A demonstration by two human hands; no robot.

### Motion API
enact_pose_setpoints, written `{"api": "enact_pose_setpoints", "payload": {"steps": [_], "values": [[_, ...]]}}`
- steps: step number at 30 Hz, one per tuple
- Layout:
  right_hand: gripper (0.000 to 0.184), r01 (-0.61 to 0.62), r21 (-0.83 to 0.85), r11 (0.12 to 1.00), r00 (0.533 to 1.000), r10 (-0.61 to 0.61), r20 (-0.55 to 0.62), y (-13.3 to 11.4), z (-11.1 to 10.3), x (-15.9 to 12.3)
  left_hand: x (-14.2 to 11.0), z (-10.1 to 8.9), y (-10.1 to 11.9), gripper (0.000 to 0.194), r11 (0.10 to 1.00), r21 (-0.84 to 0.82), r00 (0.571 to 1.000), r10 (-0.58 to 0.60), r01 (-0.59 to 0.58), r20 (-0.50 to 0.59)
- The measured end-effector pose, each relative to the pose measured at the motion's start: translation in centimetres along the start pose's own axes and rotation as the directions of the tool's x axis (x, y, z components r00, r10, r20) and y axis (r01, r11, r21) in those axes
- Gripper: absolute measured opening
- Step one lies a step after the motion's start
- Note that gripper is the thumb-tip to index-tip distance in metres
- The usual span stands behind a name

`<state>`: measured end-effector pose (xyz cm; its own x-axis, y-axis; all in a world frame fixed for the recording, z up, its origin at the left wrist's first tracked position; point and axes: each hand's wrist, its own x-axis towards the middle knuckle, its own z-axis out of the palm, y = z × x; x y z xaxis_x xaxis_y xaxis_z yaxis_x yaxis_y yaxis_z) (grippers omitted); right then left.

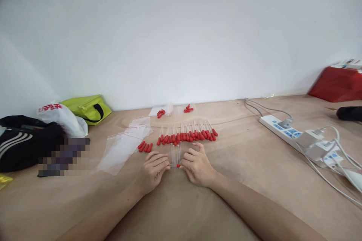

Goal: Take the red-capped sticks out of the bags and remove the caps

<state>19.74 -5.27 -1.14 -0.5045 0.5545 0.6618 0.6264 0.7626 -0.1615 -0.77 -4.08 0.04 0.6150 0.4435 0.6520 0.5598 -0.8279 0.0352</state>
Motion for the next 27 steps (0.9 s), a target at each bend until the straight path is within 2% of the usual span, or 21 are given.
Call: {"api": "enact_pose_setpoints", "payload": {"steps": [3, 8, 11, 15, 19, 22, 27], "values": [[0.019, -0.045, 0.004, 0.999, 0.999, 0.045, -0.011, 0.9, -0.6, -0.7, -0.5, -0.1, -0.8, 0.018, 0.999, 0.018, 0.999, -0.035, 0.035, -0.021], [0.02, -0.224, 0.085, 0.971, 0.968, 0.232, -0.097, 3.5, -1.9, -2.5, -1.1, 0.2, -2.1, 0.021, 0.973, 0.066, 0.974, -0.217, 0.222, -0.069], [0.021, -0.371, 0.14, 0.918, 0.906, 0.391, -0.164, 4.2, -1.9, -2.9, -1.0, 0.7, -2.3, 0.03, 0.959, 0.103, 0.964, -0.258, 0.264, -0.069], [0.015, -0.537, 0.119, 0.835, 0.805, 0.55, -0.222, 4.3, -1.3, -2.9, -0.9, 1.1, -2.3, 0.037, 0.963, 0.074, 0.966, -0.258, 0.258, -0.016], [0.019, -0.615, 0.073, 0.785, 0.759, 0.615, -0.215, 4.8, -0.9, -3.0, -0.7, 1.1, -2.2, 0.031, 0.964, -0.004, 0.964, -0.265, 0.265, 0.04], [0.025, -0.646, -0.007, 0.763, 0.751, 0.635, -0.182, 5.1, -1.0, -3.1, -0.4, 0.9, -1.8, 0.03, 0.959, -0.048, 0.957, -0.272, 0.278, 0.099], [0.029, -0.672, -0.201, 0.713, 0.741, 0.644, -0.191, 4.5, -1.3, -3.0, -0.3, 0.5, -1.2, 0.033, 0.946, -0.128, 0.947, -0.278, 0.299, 0.16]]}}
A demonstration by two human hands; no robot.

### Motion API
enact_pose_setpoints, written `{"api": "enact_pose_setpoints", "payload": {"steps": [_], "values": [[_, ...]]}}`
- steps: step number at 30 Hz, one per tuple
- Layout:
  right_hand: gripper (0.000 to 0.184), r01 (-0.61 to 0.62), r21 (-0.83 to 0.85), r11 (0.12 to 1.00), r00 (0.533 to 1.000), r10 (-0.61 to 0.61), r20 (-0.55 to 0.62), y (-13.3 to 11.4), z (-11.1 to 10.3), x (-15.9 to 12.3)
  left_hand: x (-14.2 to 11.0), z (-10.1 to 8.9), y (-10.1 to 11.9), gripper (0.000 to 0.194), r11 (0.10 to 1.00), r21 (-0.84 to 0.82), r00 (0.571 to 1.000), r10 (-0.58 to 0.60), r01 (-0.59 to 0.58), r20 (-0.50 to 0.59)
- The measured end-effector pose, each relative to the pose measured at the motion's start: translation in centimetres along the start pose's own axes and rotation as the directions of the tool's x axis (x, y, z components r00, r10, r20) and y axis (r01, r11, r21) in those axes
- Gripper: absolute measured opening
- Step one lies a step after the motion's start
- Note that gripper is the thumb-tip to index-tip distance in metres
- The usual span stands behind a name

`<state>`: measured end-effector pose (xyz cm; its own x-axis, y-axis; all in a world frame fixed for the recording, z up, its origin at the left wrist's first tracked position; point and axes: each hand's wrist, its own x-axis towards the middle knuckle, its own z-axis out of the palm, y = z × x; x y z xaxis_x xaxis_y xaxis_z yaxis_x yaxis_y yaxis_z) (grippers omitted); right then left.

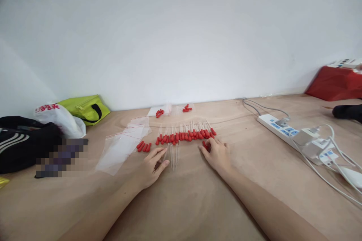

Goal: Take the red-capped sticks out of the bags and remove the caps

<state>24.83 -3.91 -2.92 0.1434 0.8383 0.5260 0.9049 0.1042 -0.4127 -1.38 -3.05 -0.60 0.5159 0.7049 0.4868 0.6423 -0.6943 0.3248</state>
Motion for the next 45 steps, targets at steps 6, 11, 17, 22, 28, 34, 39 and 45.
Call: {"api": "enact_pose_setpoints", "payload": {"steps": [6, 11, 17, 22, 28, 34, 39, 45], "values": [[0.032, 0.061, -0.106, 0.992, 0.979, -0.081, -0.186, -0.6, 0.0, 1.0, -0.3, -0.4, -0.5, 0.021, 0.995, 0.043, 0.991, -0.081, 0.086, -0.105], [0.025, 0.175, -0.148, 0.973, 0.958, -0.203, -0.204, -0.8, 0.5, 2.3, -0.2, -0.3, -0.7, 0.016, 0.996, 0.071, 0.992, -0.048, 0.057, -0.12], [0.022, 0.176, -0.126, 0.976, 0.952, -0.201, -0.231, -0.8, 1.2, 2.8, 0.0, -0.4, -0.3, 0.015, 0.999, 0.044, 0.995, -0.005, 0.009, -0.098], [0.02, 0.179, -0.081, 0.981, 0.93, -0.195, -0.311, -0.8, 0.8, 2.8, -0.1, -0.4, -0.4, 0.015, 0.999, 0.05, 0.997, -0.014, 0.018, -0.07], [0.022, 0.183, 0.092, 0.979, 0.925, -0.14, -0.353, -1.3, -0.5, 1.1, -0.3, -0.4, -0.7, 0.021, 0.996, 0.071, 0.996, -0.038, 0.044, -0.084], [0.02, 0.352, 0.348, 0.869, 0.934, -0.3, -0.194, -3.7, -0.9, -0.9, -0.1, -1.0, -0.2, 0.04, 0.971, 0.238, 0.973, 0.077, -0.023, -0.219], [0.017, 0.402, 0.447, 0.799, 0.91, -0.403, -0.097, -5.2, -0.4, -1.3, 0.1, -1.1, 0.8, 0.028, 0.926, 0.342, 0.952, 0.236, -0.158, -0.197], [0.014, 0.4, 0.425, 0.812, 0.9, -0.436, -0.014, -5.5, -0.1, -0.9, 0.2, -0.4, 1.0, 0.016, 0.944, 0.273, 0.959, 0.234, -0.185, -0.16]]}}
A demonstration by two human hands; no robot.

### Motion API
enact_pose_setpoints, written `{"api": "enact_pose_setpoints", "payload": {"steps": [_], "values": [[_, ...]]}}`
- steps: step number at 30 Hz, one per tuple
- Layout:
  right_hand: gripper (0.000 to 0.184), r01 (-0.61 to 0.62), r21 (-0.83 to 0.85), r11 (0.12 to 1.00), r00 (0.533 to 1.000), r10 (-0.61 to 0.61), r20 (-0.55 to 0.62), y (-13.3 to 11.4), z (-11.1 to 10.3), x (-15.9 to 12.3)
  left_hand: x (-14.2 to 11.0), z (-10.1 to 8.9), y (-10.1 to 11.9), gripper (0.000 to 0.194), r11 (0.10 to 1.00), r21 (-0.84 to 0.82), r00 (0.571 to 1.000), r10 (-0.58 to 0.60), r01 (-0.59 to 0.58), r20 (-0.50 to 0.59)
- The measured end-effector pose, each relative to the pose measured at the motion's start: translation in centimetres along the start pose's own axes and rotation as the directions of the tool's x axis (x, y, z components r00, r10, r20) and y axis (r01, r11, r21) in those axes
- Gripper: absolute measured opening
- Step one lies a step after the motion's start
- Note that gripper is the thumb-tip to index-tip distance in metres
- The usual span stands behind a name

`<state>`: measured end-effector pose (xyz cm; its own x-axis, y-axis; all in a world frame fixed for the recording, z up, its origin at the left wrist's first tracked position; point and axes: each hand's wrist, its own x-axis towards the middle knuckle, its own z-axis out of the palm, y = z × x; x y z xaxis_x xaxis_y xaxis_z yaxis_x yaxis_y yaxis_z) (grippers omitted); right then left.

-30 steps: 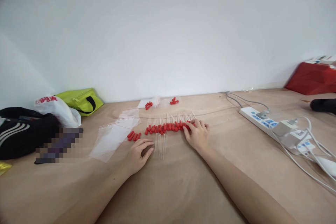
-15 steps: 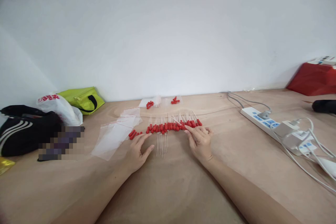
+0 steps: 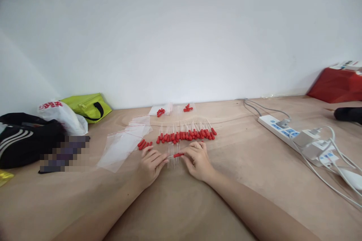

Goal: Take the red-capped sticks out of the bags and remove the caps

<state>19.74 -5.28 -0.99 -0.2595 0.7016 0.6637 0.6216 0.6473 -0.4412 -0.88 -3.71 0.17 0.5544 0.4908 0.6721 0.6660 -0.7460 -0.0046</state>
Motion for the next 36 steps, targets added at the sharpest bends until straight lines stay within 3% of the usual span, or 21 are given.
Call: {"api": "enact_pose_setpoints", "payload": {"steps": [8, 15, 28, 33, 36], "values": [[0.014, 0.145, -0.183, 0.972, 0.986, -0.157, -0.05, 0.4, 1.3, 0.5, 0.1, 0.0, 0.0, 0.015, 0.999, -0.045, 1.0, 0.004, -0.004, -0.001], [0.014, 0.227, -0.229, 0.947, 0.973, -0.23, 0.013, 0.0, 0.9, 0.1, -0.1, 0.0, 0.0, 0.024, 0.997, -0.077, 1.0, 0.013, -0.012, 0.011], [0.014, 0.242, -0.234, 0.942, 0.97, -0.237, 0.052, 0.1, 0.4, -0.3, -0.7, 0.3, -0.4, 0.021, 0.991, -0.13, 0.999, 0.032, -0.029, 0.021], [0.016, 0.115, -0.246, 0.962, 0.993, -0.114, 0.016, 1.8, -1.6, -0.9, -1.5, -0.4, -2.0, 0.021, 0.993, -0.087, 0.997, -0.08, 0.08, -0.003], [0.019, 0.068, -0.129, 0.989, 0.997, -0.07, -0.01, 2.8, -1.9, -1.2, -1.8, -0.5, -2.4, 0.025, 0.988, -0.043, 0.989, -0.148, 0.149, 0.026]]}}
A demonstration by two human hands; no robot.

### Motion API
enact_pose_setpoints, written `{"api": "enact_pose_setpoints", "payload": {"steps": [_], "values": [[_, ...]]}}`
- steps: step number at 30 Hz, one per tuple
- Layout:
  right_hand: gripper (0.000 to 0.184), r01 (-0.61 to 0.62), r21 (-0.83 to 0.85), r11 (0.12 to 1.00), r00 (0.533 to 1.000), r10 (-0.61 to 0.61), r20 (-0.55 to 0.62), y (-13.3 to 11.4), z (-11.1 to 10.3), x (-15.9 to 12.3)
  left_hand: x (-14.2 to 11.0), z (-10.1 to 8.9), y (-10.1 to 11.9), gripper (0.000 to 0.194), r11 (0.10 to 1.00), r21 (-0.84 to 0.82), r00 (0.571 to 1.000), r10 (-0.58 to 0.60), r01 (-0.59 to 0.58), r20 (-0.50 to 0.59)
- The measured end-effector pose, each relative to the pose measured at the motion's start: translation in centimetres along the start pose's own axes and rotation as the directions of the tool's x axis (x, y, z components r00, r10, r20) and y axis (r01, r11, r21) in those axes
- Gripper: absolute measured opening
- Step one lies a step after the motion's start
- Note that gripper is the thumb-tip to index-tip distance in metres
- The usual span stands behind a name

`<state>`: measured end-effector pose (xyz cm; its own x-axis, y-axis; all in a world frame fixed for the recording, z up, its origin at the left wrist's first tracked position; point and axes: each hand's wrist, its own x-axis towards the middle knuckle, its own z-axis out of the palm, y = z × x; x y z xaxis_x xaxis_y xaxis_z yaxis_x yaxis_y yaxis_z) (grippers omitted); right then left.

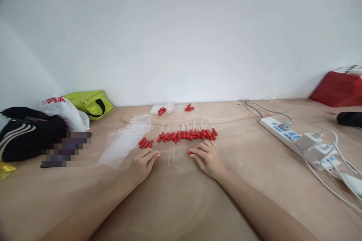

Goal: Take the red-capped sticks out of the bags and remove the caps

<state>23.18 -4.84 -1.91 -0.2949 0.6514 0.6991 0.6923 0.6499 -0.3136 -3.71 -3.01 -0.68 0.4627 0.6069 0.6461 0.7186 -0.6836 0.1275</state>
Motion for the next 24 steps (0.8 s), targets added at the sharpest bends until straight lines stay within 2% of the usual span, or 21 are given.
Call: {"api": "enact_pose_setpoints", "payload": {"steps": [3, 6, 8, 12, 18, 22, 24], "values": [[0.026, -0.064, 0.14, 0.988, 0.993, 0.077, -0.089, 0.5, 0.6, 0.1, -0.1, 0.4, 0.0, 0.027, 0.998, 0.025, 0.999, -0.053, 0.053, 0.008], [0.028, -0.156, 0.153, 0.976, 0.967, 0.183, -0.18, 1.0, 0.8, 0.3, 0.0, 0.8, -0.1, 0.031, 0.997, 0.035, 0.998, -0.062, 0.062, 0.01], [0.027, -0.243, 0.141, 0.96, 0.943, 0.268, -0.199, 1.5, 0.5, 0.3, 0.1, 0.9, -0.2, 0.03, 0.997, 0.022, 0.997, -0.073, 0.073, -0.006], [0.02, -0.435, 0.098, 0.895, 0.878, 0.446, -0.175, 2.5, -0.6, -0.1, 0.3, 1.0, -0.1, 0.018, 0.993, -0.044, 0.994, -0.107, 0.107, -0.002], [0.018, -0.565, -0.041, 0.824, 0.823, 0.559, -0.1, 2.7, -0.9, -0.3, 0.6, 1.1, 0.7, 0.011, 0.983, -0.149, 0.991, -0.097, 0.111, 0.097], [0.02, -0.648, -0.094, 0.756, 0.761, 0.638, -0.115, 2.7, -0.6, -0.2, 0.6, 0.8, 1.1, 0.021, 0.967, -0.237, 0.984, -0.051, 0.091, 0.169], [0.024, -0.652, -0.099, 0.752, 0.758, 0.641, -0.122, 2.7, -0.5, -0.2, 0.6, 0.6, 1.2, 0.025, 0.961, -0.266, 0.982, -0.029, 0.079, 0.188]]}}
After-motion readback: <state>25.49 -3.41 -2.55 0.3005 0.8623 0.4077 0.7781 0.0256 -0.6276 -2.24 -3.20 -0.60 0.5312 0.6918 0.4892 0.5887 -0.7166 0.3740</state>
